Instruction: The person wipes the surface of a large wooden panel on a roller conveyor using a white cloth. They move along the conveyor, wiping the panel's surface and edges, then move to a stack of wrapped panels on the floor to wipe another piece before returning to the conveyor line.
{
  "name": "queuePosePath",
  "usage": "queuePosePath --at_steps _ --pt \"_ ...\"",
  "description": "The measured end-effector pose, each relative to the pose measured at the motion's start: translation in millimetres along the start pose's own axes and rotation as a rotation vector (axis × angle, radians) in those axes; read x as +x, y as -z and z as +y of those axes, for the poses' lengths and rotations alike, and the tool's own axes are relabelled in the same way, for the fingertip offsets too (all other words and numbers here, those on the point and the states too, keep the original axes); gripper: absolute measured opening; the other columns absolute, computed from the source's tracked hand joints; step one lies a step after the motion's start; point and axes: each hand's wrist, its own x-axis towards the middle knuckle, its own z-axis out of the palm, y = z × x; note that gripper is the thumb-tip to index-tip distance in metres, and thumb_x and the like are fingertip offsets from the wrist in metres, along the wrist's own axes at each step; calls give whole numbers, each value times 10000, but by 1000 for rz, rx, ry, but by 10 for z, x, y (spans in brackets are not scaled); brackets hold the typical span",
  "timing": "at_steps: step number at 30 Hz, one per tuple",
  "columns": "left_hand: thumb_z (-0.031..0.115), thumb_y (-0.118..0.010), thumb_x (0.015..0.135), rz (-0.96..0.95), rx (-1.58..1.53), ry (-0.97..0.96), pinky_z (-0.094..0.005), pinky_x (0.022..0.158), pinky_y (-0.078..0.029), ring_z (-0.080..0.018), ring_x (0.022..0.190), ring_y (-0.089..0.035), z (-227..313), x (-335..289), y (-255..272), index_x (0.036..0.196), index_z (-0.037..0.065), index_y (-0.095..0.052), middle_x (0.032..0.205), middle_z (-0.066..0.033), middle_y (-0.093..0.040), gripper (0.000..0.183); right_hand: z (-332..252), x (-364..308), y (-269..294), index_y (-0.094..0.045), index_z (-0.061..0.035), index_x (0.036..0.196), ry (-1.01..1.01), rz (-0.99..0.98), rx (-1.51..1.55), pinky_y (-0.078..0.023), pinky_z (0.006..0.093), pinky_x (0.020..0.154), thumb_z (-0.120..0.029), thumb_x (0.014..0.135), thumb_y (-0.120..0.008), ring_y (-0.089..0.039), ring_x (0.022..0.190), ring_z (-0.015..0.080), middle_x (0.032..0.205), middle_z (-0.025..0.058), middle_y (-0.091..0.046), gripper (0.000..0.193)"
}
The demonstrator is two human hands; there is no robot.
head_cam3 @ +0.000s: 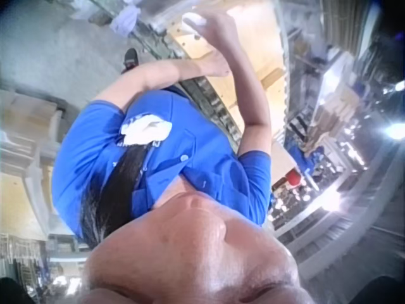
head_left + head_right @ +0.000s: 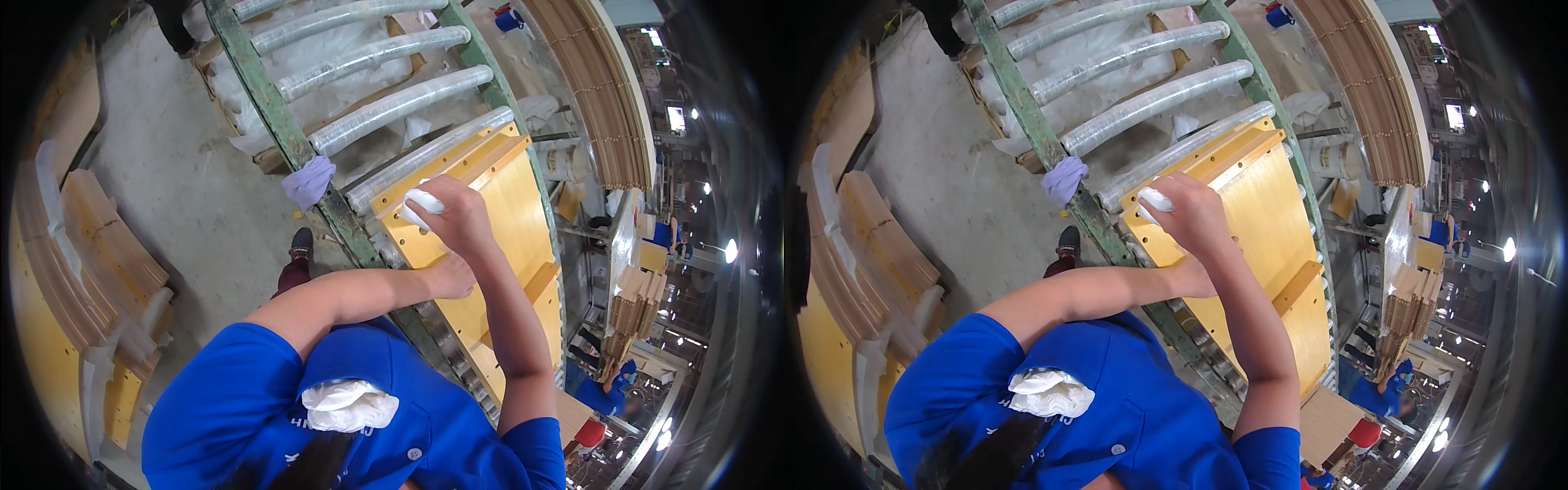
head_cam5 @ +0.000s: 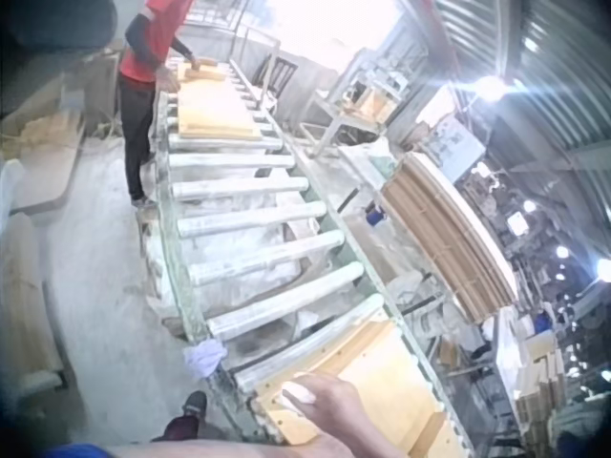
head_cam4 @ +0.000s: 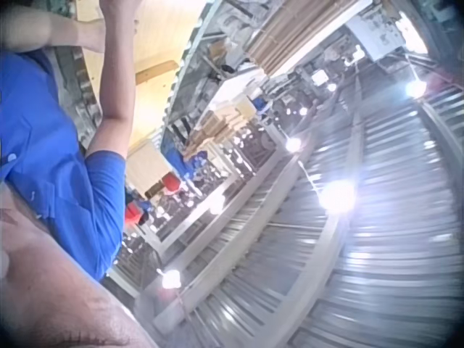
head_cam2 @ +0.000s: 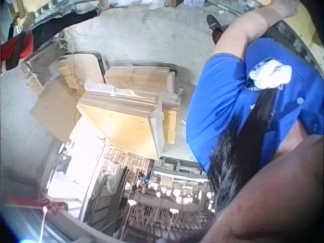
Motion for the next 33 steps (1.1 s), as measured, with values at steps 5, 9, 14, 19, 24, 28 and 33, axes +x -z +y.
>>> queuePosePath --at_steps 5,9,14,19,24,28,33 --pt "447 -402 925 -165 -14 83 -446 1125 -162 -404 1361 -218 117 -20 157 1405 -18 -279 1476 -261 -219 679 31 14 -67 -648 -60 787 23 -16 -115 -482 345 573 -177 728 -738 -605 642 266 721 80 -601 159" --pt "480 -383 917 -260 -93 152 -487 1126 -127 -423 1377 -166 164 1 365 1426 -7 -254 1504 -250 -153 716 -16 64 -93 -612 -60 742 59 -10 -143 -471 367 556 -190 731 -731 -589 624 279 685 81 -570 176" --pt "484 -389 908 -288 -23 136 -517 1117 -134 -442 1368 -180 196 16 422 1422 -4 -263 1495 -259 -170 720 -30 82 -121 -591 -65 725 65 -12 -163 -465 386 548 -201 734 -725 -585 626 285 665 84 -548 191" --pt "465 -387 912 -297 -35 132 -524 1112 -147 -439 1360 -207 164 23 368 1422 -5 -261 1488 -255 -198 705 -35 89 -121 -595 -65 731 69 -25 -188 -469 386 550 -196 733 -724 -591 636 293 678 86 -560 184" --pt "385 -416 910 -78 -49 20 -542 1105 -156 -408 1360 -228 97 -3 180 1365 6 -377 1456 -205 -304 594 -11 179 -17 -615 -68 757 23 18 -184 -480 378 569 -194 742 -717 -605 666 300 715 91 -591 163" --pt "318 -420 901 -208 441 -116 -556 1109 -122 -390 1370 -221 100 13 154 1308 39 -469 1437 -178 -350 497 243 251 137 -622 -53 773 -57 49 -248 -484 383 598 -207 749 -713 -609 682 313 733 111 -604 181" --pt "339 -461 890 -213 559 -140 -560 1112 -115 -386 1377 -197 164 8 243 1292 78 -497 1428 -150 -370 480 618 334 341 -648 -44 805 -176 148 -299 -485 394 642 -217 759 -701 -614 711 331 783 135 -631 187"
